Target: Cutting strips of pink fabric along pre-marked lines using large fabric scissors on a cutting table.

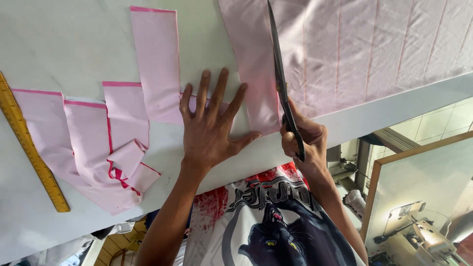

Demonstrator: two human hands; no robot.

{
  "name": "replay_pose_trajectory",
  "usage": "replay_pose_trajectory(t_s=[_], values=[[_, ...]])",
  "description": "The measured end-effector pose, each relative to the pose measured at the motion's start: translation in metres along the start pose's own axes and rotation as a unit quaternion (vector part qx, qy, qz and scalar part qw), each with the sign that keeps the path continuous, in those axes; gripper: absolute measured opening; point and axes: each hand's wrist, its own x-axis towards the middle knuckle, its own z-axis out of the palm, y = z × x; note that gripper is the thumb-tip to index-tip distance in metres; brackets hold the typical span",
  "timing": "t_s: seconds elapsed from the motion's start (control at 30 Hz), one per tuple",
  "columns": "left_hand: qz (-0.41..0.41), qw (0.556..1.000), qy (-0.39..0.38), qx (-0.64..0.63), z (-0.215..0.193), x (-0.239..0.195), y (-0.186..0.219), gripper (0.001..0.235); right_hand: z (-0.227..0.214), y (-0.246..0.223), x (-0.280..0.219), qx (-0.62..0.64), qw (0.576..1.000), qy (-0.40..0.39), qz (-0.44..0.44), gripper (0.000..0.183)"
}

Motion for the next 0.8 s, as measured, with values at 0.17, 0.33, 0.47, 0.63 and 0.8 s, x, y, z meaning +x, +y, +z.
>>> replay_pose_trajectory(t_s=[0.17,0.33,0.47,0.63,0.8], values=[[0.001,1.0,0.01,-0.013,0.0,0.0,-0.001,0.087,-0.006,0.007,-0.003,0.003,1.0,0.009,0.02,0.071],[-0.008,1.0,-0.009,-0.012,0.002,-0.001,-0.002,0.088,-0.003,-0.001,0.004,0.03,0.999,0.007,0.019,0.079],[-0.003,1.0,-0.003,-0.005,0.002,-0.001,-0.002,0.088,-0.007,0.003,0.016,0.067,0.998,-0.014,-0.006,0.075],[-0.001,1.0,0.014,-0.012,0.001,-0.001,-0.002,0.086,-0.008,0.005,0.024,0.065,0.998,-0.021,-0.002,0.073],[-0.006,1.0,-0.008,-0.018,0.0,-0.001,-0.002,0.085,-0.005,0.004,0.024,0.046,0.999,-0.02,0.012,0.069]])
